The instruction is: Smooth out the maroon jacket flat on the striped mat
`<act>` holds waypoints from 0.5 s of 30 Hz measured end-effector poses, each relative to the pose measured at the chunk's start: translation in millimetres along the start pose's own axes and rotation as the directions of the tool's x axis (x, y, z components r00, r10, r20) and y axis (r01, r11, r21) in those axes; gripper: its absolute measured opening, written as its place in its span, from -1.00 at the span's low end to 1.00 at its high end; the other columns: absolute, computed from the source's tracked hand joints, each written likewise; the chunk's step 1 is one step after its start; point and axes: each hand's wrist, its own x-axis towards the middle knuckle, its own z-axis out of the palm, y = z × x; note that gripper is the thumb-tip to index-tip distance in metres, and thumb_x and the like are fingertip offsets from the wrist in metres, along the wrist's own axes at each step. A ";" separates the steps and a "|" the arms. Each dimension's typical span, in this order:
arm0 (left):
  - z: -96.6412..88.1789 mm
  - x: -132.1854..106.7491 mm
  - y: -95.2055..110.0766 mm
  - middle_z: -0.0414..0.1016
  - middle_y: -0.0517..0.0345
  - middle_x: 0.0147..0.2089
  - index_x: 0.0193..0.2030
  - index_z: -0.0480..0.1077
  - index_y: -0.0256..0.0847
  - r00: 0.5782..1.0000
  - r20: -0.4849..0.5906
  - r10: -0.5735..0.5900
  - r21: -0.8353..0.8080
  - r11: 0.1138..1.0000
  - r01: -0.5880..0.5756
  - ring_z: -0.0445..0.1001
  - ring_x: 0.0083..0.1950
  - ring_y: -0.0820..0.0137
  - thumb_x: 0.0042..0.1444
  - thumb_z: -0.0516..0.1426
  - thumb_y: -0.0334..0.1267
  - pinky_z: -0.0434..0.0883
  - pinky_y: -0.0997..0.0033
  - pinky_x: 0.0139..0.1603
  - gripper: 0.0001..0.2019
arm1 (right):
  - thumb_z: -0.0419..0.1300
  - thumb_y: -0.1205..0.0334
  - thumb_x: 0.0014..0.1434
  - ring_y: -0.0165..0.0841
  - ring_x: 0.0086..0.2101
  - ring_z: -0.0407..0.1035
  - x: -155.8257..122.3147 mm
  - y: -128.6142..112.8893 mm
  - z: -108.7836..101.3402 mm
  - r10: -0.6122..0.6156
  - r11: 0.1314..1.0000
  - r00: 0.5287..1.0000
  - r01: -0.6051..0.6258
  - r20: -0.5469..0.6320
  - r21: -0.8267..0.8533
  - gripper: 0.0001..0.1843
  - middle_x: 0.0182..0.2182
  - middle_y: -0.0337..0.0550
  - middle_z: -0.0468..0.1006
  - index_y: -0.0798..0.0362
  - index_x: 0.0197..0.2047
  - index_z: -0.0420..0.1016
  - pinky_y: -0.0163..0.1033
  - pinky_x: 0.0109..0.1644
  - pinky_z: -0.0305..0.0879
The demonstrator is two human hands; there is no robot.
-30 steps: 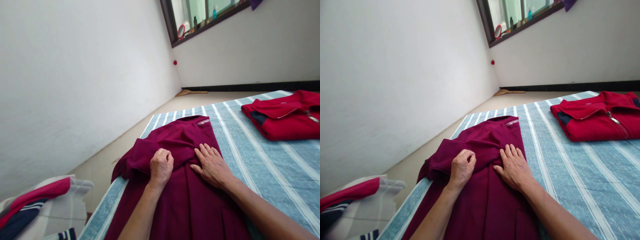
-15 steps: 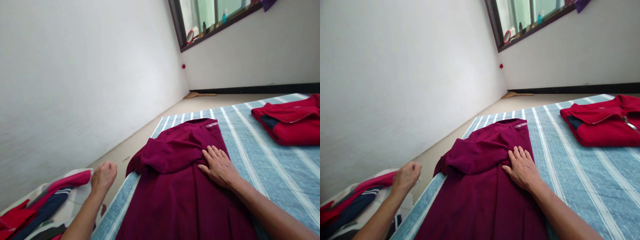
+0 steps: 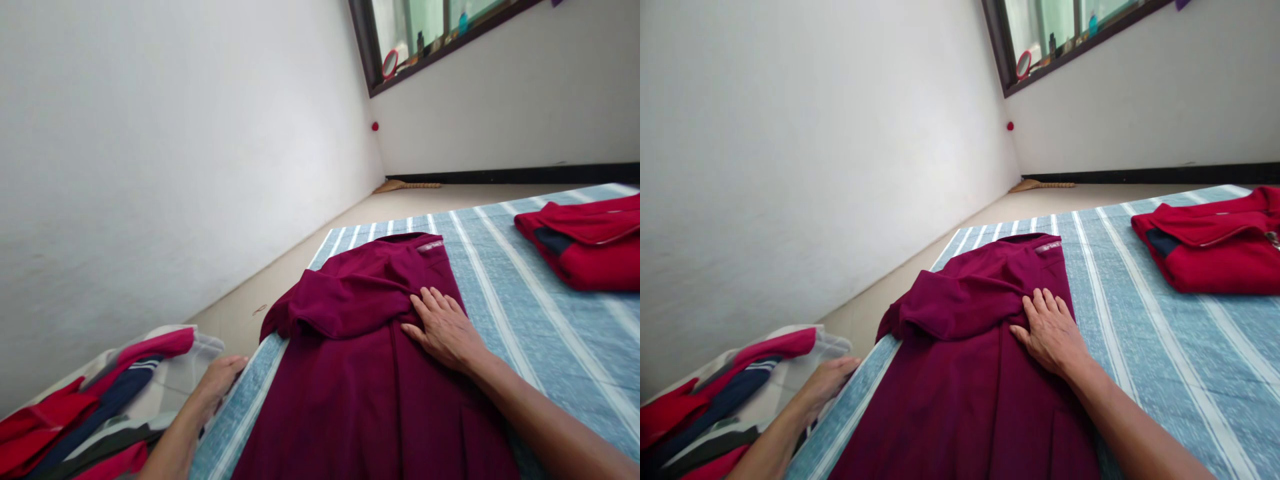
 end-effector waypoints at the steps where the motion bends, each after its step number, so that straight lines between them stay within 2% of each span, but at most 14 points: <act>1: -3.4 1.5 3.5 0.33 0.20 -0.69 -0.71 0.31 -0.18 0.998 0.038 0.039 0.029 0.999 -0.040 0.39 -0.57 0.30 -0.11 0.06 -0.16 0.30 0.41 -0.54 -0.75 | -0.10 -0.17 0.24 0.01 0.22 0.00 -0.4 0.0 0.2 0.000 1.000 1.000 0.000 -0.002 -0.002 -0.30 0.22 0.14 0.19 0.15 0.25 0.22 0.05 0.23 -0.04; 2: -6.5 2.9 8.1 0.33 0.19 -0.69 -0.71 0.31 -0.18 0.997 0.029 0.073 0.055 0.996 -0.074 0.40 -0.54 0.29 -0.12 0.06 -0.18 0.31 0.41 -0.49 -0.77 | -0.10 -0.17 0.24 0.00 0.22 0.01 -0.8 0.1 0.5 0.000 1.000 1.000 0.000 -0.005 -0.003 -0.31 0.22 0.14 0.19 0.15 0.24 0.23 0.05 0.23 -0.04; 4: -10.5 3.6 21.1 0.40 0.16 -0.62 -0.65 0.35 -0.16 0.989 -0.083 0.125 0.105 0.988 -0.116 0.46 -0.41 0.24 -0.13 0.06 -0.23 0.35 0.39 -0.36 -0.84 | -0.10 -0.17 0.24 0.00 0.22 0.01 -1.7 0.3 1.3 -0.005 1.000 1.000 0.005 -0.012 -0.005 -0.31 0.22 0.13 0.20 0.15 0.24 0.23 0.06 0.23 -0.03; 6: -10.4 -1.0 40.1 0.52 0.13 -0.43 -0.46 0.42 -0.15 0.956 -0.208 0.209 0.109 0.976 -0.190 0.51 -0.26 0.23 -0.10 0.04 -0.25 0.38 0.38 -0.21 -0.86 | -0.09 -0.16 0.24 0.00 0.22 0.01 -2.4 0.6 2.4 -0.010 1.000 1.000 0.010 -0.017 -0.009 -0.33 0.22 0.14 0.21 0.15 0.23 0.25 0.05 0.22 -0.02; 8: -6.3 -11.6 65.1 0.56 0.09 -0.25 -0.27 0.44 -0.15 0.882 -0.309 0.356 0.073 0.933 -0.351 0.52 -0.19 0.27 -0.07 0.03 -0.26 0.40 0.39 -0.13 -0.77 | -0.10 -0.16 0.24 0.00 0.22 0.02 -2.7 1.1 3.6 -0.014 1.000 1.000 0.013 -0.019 -0.014 -0.33 0.21 0.15 0.21 0.15 0.23 0.25 0.05 0.22 -0.02; 9: -2.9 -18.7 79.4 0.56 0.08 -0.23 -0.24 0.43 -0.17 0.838 -0.333 0.433 0.065 0.897 -0.438 0.52 -0.21 0.29 -0.04 0.04 -0.24 0.41 0.40 -0.15 -0.76 | -0.10 -0.16 0.24 0.00 0.22 0.02 -2.7 1.4 4.1 -0.014 1.000 1.000 0.014 -0.019 -0.017 -0.32 0.21 0.15 0.21 0.16 0.23 0.25 0.06 0.22 -0.01; 12: 12.4 -43.9 124.0 0.54 0.11 -0.29 -0.31 0.44 -0.17 0.709 -0.286 0.644 0.097 0.756 -0.647 0.51 -0.26 0.34 0.07 0.03 -0.23 0.40 0.39 -0.16 -0.82 | -0.11 -0.18 0.24 0.01 0.21 0.02 -2.6 2.3 5.6 -0.018 0.999 1.000 0.017 -0.021 -0.028 -0.31 0.21 0.14 0.21 0.15 0.23 0.24 0.06 0.21 0.00; 15: 35.7 -70.1 161.4 0.50 0.11 -0.38 -0.40 0.43 -0.17 0.630 -0.159 0.760 0.100 0.647 -0.756 0.48 -0.32 0.37 0.12 -0.01 -0.32 0.39 0.41 -0.23 -0.80 | -0.12 -0.18 0.24 0.00 0.21 0.03 -3.1 2.9 7.2 -0.022 0.999 0.999 0.021 -0.031 -0.041 -0.31 0.21 0.12 0.22 0.14 0.23 0.25 0.06 0.22 0.00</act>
